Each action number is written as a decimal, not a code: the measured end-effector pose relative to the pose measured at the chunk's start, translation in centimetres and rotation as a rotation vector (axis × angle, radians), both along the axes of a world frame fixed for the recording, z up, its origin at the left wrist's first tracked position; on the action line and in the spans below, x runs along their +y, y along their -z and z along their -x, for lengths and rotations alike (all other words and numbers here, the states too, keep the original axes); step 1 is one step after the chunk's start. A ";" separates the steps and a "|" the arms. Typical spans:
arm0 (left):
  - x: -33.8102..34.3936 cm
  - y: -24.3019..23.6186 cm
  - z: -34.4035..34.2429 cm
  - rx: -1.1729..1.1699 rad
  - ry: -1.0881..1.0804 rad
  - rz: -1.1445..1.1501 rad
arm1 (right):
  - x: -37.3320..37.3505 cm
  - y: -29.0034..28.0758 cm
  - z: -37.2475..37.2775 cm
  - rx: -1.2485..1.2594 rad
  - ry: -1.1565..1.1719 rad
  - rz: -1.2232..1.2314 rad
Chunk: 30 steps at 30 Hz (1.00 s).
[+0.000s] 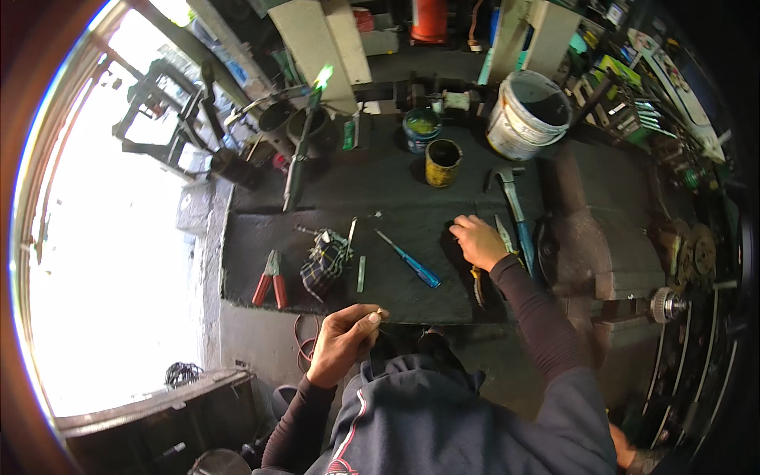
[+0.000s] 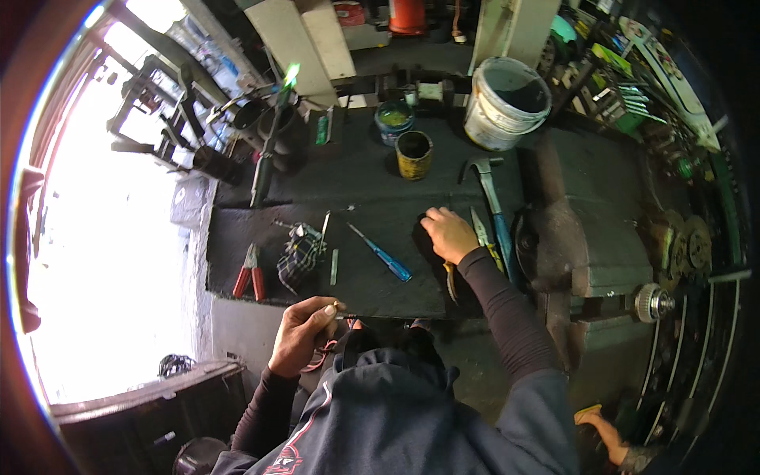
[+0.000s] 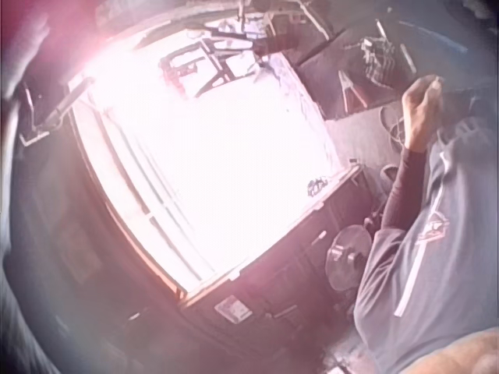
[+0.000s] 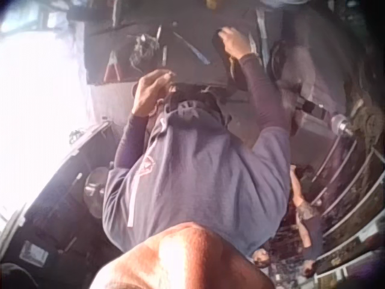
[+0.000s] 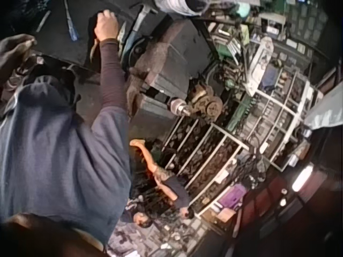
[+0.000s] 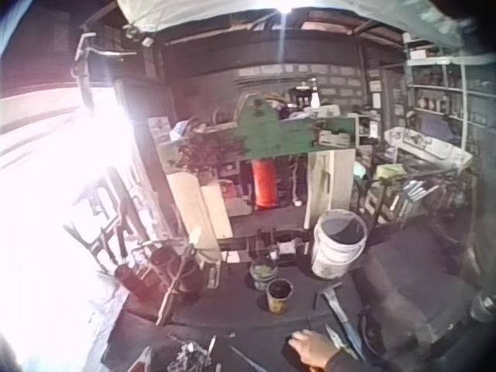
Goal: The person retrieves a red cable from a wall-mounted panel, then uses pliers and a screwdriver to strip and prepare the cable end. They attach a connector and use a hammer to secure it, then wrap the end with red tape.
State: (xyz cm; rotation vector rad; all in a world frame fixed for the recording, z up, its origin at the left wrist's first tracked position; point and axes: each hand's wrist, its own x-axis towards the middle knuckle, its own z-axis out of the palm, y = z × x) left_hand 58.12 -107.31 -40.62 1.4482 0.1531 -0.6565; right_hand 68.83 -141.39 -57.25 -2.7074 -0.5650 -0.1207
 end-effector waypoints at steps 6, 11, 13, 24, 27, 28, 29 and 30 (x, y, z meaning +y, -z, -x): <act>0.3 -0.1 1.5 -0.164 -0.150 -0.060 | -0.5 0.4 -0.8 -0.028 -0.029 0.010; 0.6 -0.7 1.8 -0.479 -0.115 -0.352 | 3.8 -2.8 1.1 0.213 0.299 -0.537; 1.3 -0.7 1.6 -0.579 -0.051 -0.386 | 6.3 -5.6 3.5 0.373 0.319 -0.839; 5.3 -0.4 -3.5 -0.265 0.100 -0.112 | 17.4 -11.6 10.6 0.714 0.409 -1.869; 5.5 0.2 -4.3 -0.256 0.144 -0.063 | 19.0 -12.2 10.9 0.639 0.494 -1.943; 5.8 0.4 -4.4 -0.262 0.164 -0.072 | 19.5 -12.4 11.0 0.605 0.526 -1.969; 6.0 0.3 -4.5 -0.268 0.181 -0.081 | 20.2 -12.6 11.1 0.572 0.557 -1.994; 6.2 0.4 -4.6 -0.273 0.194 -0.089 | 20.9 -12.9 11.1 0.544 0.585 -2.014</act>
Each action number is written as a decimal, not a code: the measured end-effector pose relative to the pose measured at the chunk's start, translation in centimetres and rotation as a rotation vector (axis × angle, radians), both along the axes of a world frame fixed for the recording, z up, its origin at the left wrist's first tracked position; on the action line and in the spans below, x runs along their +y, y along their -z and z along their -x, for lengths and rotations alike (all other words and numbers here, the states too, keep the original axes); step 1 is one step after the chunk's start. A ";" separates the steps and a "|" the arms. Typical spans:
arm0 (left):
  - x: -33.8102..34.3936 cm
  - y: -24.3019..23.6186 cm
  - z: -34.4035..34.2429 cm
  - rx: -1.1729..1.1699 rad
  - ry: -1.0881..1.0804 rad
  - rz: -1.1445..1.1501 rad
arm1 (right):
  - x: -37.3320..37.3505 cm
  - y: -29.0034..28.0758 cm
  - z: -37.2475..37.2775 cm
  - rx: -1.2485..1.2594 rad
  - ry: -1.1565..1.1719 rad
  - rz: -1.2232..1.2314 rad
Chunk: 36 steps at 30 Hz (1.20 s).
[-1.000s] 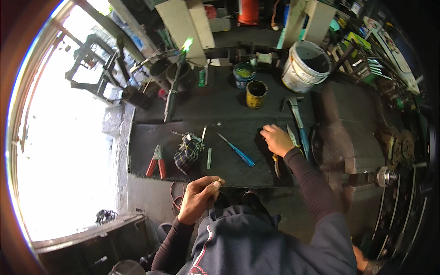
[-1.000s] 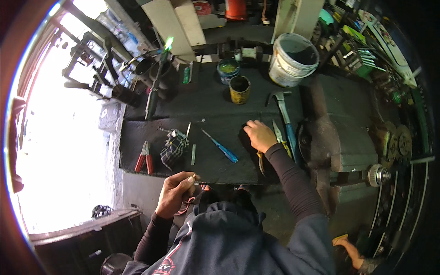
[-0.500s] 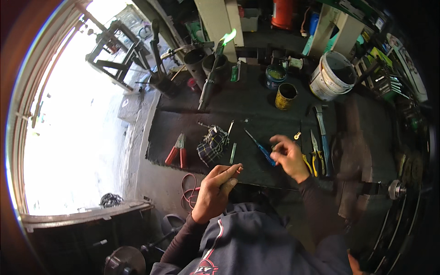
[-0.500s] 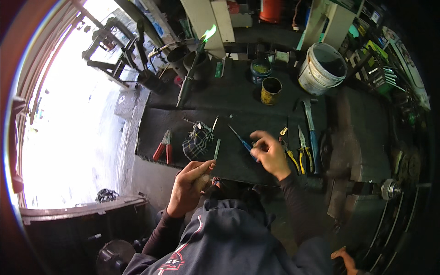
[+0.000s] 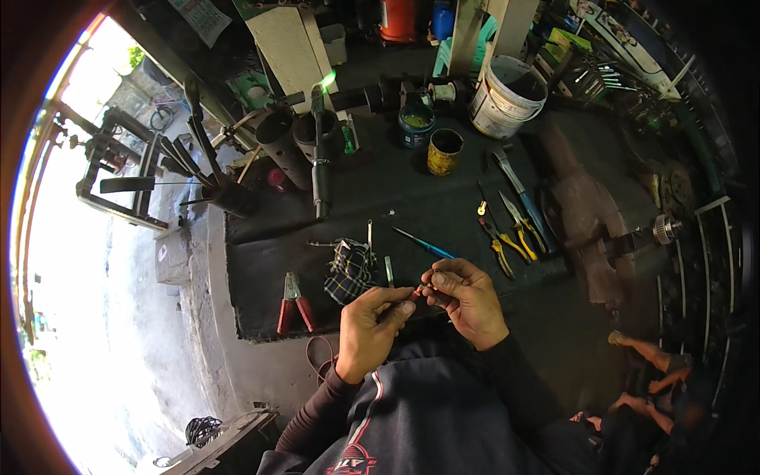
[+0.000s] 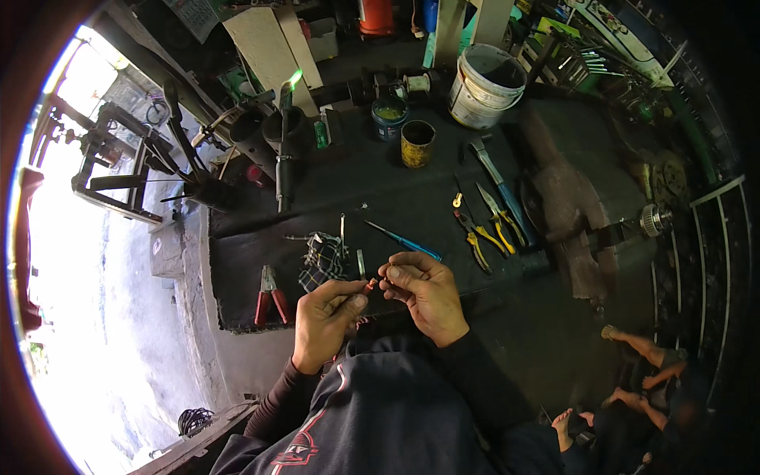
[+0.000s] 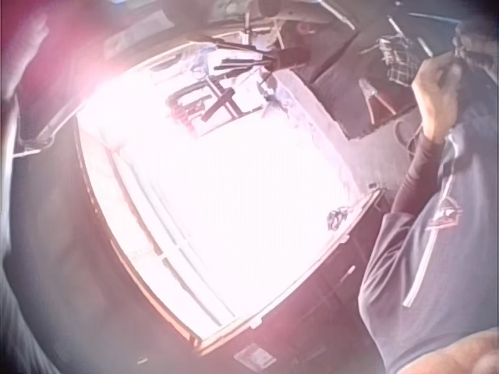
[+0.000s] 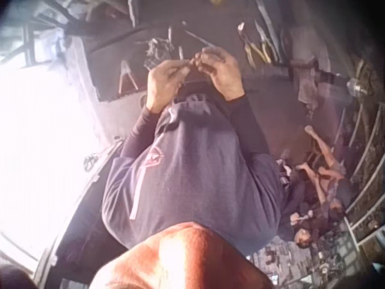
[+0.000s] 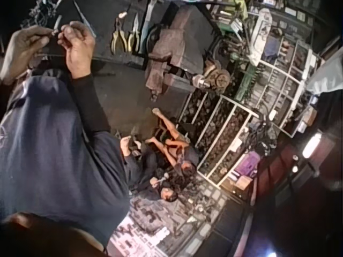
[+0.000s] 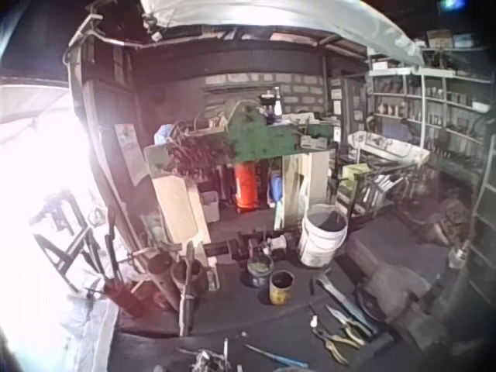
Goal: The person retrieves a red cable from a wall-mounted panel, then uses pliers and a screwdriver to strip and prepare the cable end. They attach a connector and use a hammer to secure it, then wrap the end with red tape.
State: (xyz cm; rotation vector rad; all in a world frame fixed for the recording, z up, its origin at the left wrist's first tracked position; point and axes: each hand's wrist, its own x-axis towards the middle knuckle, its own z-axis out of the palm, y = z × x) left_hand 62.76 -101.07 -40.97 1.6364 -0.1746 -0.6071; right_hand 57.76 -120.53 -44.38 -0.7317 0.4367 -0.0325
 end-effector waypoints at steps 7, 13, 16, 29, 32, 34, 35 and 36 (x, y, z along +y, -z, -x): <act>1.2 1.7 -0.4 -0.071 0.033 0.058 | 2.5 -1.9 0.2 0.089 0.106 0.084; 1.0 1.3 -0.2 -0.132 -0.011 0.049 | 2.8 -2.7 -0.2 0.132 0.058 0.287; 0.6 1.3 0.0 -0.198 -0.036 0.026 | 2.5 -2.6 -0.4 0.121 0.030 0.309; -1.1 0.6 1.3 -0.282 -0.105 -0.104 | 0.5 -2.8 0.0 0.086 -0.088 0.403; -1.3 0.2 1.4 -0.305 -0.098 -0.148 | 0.1 -2.8 0.3 0.071 -0.101 0.411; -1.4 0.2 1.5 -0.317 -0.087 -0.177 | 0.0 -2.6 0.5 0.055 -0.118 0.429; -1.3 0.2 1.4 -0.323 -0.080 -0.188 | 0.0 -2.5 0.5 0.045 -0.127 0.441; -1.3 0.1 1.4 -0.328 -0.071 -0.197 | -0.1 -2.5 0.6 0.036 -0.135 0.454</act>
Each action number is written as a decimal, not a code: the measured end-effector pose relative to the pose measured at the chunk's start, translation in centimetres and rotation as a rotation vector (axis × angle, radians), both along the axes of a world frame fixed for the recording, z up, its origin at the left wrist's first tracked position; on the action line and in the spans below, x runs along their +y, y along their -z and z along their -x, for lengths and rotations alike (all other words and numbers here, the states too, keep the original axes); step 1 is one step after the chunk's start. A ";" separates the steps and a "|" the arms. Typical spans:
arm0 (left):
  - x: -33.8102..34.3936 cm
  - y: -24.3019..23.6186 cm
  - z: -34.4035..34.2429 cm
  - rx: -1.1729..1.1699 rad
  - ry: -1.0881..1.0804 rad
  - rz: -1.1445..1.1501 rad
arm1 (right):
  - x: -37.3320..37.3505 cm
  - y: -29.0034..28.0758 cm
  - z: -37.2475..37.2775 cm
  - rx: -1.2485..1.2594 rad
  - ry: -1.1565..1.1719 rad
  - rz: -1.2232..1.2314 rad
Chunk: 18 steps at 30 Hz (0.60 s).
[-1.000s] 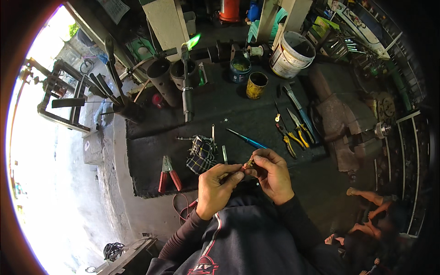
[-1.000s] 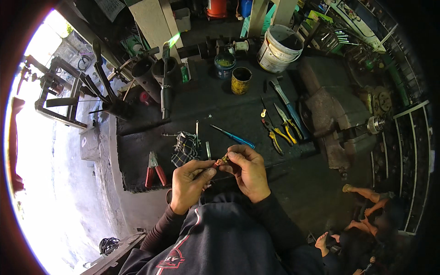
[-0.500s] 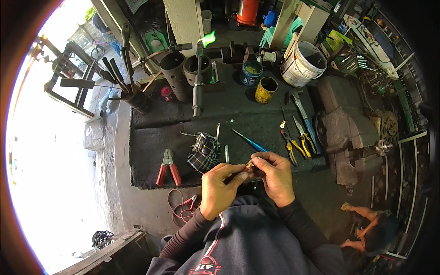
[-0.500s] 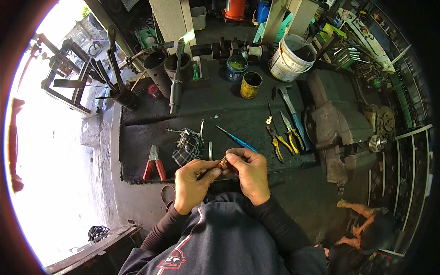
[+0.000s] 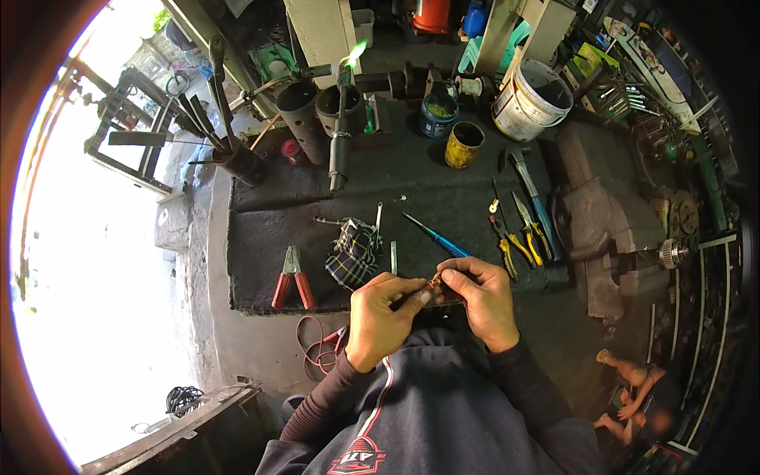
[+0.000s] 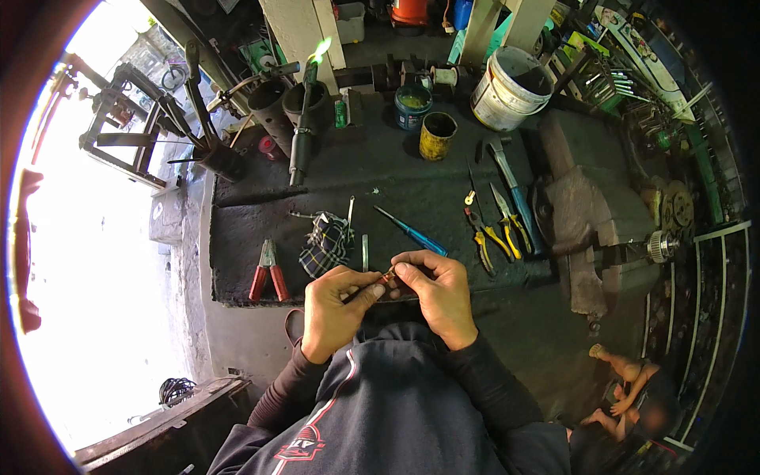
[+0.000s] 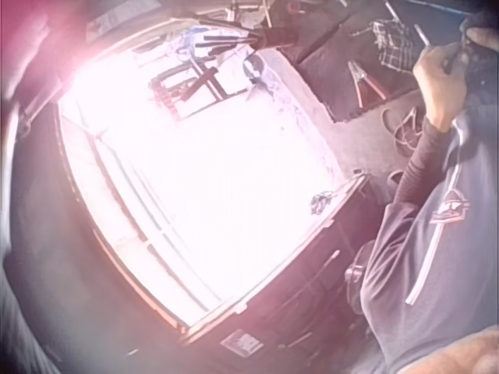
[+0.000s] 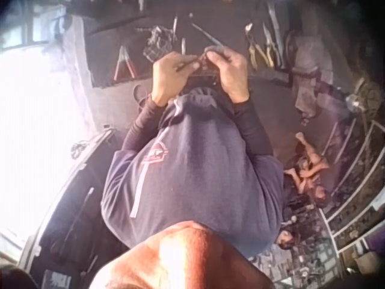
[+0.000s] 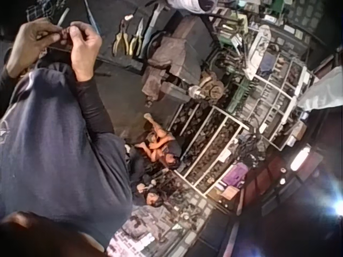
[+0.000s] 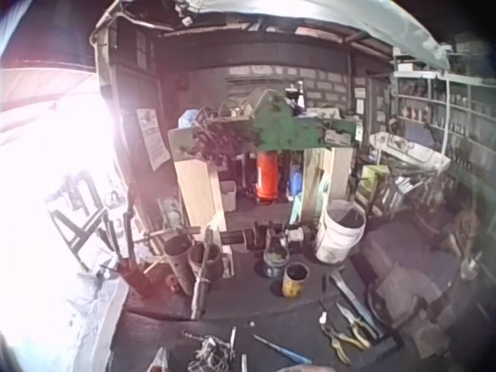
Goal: The person retrieves a red cable from a wall-mounted panel, then uses pliers and a screwdriver to strip and prepare the cable end. They attach a connector and use a hammer to secure it, then wrap the end with red tape.
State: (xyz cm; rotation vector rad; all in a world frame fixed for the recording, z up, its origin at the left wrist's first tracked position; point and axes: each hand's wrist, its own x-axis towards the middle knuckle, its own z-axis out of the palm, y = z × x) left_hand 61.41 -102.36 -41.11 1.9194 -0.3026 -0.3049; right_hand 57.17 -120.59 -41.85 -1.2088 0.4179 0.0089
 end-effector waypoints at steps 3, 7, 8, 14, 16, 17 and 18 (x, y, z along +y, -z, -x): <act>0.4 0.8 -0.4 0.113 -0.002 0.032 | 0.0 -0.1 0.1 -0.042 -0.031 0.038; 0.8 0.7 -1.2 0.105 0.054 0.055 | 0.0 0.0 0.3 -0.061 -0.075 0.084; 0.9 0.5 -1.3 0.113 0.076 0.054 | 0.0 0.0 0.3 -0.055 -0.077 0.074; 1.0 0.9 -2.0 0.409 0.196 0.209 | -0.6 0.5 0.1 -0.038 -0.119 0.085; 1.1 1.7 -2.0 0.340 0.249 0.137 | -0.9 1.5 0.2 -0.040 -0.147 0.063; 0.9 1.9 -2.1 0.364 0.275 0.096 | -1.2 1.9 0.4 -0.010 -0.148 0.026; 0.9 2.1 -2.2 0.387 0.293 0.052 | -1.3 2.6 0.6 0.018 -0.154 0.018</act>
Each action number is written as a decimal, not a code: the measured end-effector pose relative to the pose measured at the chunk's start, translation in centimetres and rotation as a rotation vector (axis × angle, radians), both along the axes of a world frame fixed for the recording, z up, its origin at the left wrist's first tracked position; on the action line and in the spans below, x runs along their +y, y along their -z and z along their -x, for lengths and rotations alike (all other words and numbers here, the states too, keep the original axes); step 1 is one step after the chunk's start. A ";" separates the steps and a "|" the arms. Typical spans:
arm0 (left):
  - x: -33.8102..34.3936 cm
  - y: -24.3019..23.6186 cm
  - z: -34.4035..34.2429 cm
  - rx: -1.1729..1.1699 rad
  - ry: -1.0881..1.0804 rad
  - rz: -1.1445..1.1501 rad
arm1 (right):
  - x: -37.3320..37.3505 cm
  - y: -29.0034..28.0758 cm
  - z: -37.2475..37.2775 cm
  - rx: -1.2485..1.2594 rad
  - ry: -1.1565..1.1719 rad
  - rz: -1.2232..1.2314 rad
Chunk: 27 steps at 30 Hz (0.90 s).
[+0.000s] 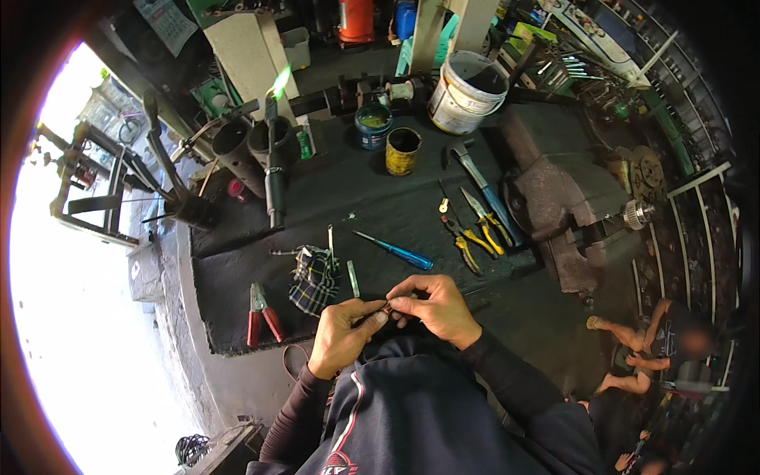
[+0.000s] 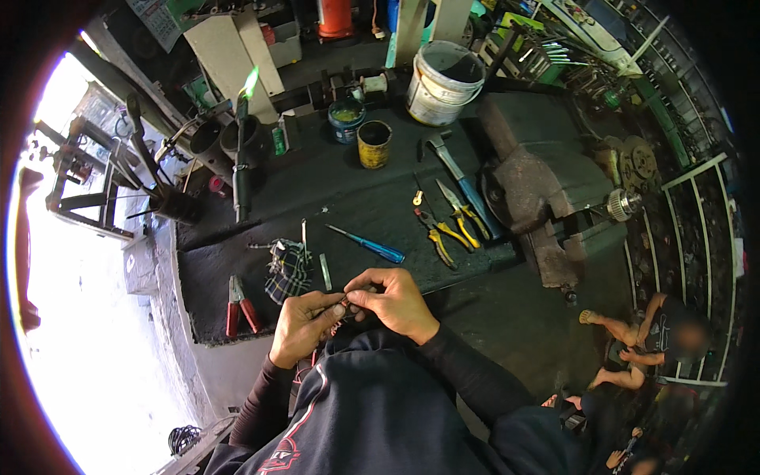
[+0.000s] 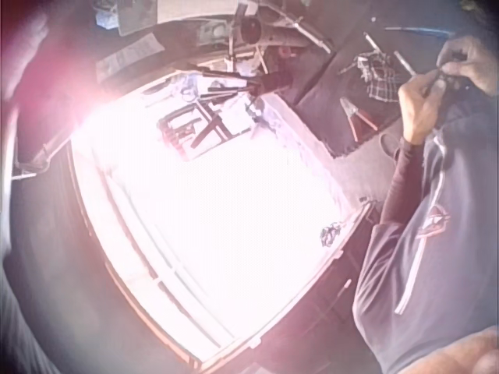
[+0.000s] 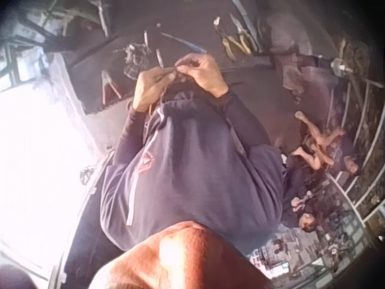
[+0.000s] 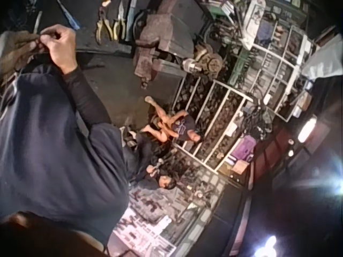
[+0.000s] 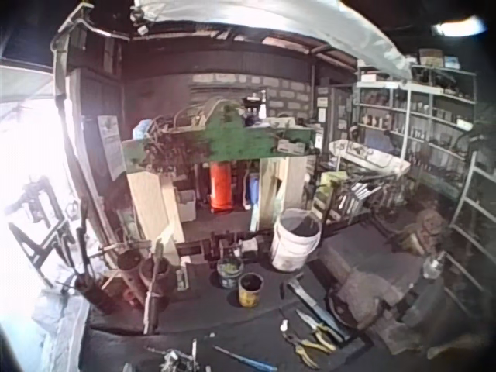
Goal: The person retrieves a red cable from a wall-mounted panel, then uses pliers and a screwdriver to strip and prepare the cable end. They attach a connector and use a hammer to secure it, then wrap the end with red tape.
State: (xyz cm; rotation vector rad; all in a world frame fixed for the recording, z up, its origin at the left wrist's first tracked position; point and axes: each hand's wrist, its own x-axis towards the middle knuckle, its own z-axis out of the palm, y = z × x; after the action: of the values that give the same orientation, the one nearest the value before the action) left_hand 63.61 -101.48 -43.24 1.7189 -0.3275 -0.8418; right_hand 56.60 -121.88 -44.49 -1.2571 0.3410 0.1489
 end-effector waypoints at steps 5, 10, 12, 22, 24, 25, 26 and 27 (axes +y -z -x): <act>-0.2 2.8 0.3 -0.062 0.041 -0.010 | -1.4 2.5 0.6 0.111 -0.109 -0.109; -0.8 1.6 0.1 0.080 -0.134 0.075 | -10.8 6.4 -0.9 -0.011 0.224 0.979; -1.3 -0.9 -0.3 0.154 -0.151 0.106 | -18.1 12.3 0.1 -0.007 0.348 1.599; 0.2 -2.6 0.4 0.231 -0.287 0.328 | -20.7 13.8 -2.2 0.047 0.335 1.731; 0.4 -2.6 0.6 0.217 -0.305 0.326 | -21.2 12.5 -2.0 0.032 0.467 1.471; 0.4 -2.5 0.6 0.223 -0.302 0.342 | -23.3 12.6 -0.9 0.011 0.487 1.430; 0.3 -2.3 0.4 0.228 -0.299 0.358 | -25.7 13.5 0.6 0.023 0.590 0.961; 1.0 -2.4 0.6 0.228 -0.323 0.344 | -23.4 9.9 0.5 0.013 0.585 0.542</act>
State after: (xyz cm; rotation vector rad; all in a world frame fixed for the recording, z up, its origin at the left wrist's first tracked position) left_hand 63.02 -100.50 -40.84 1.2964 -0.0334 -0.6884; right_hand 56.06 -145.25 -54.40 -1.6316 0.7805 -0.4654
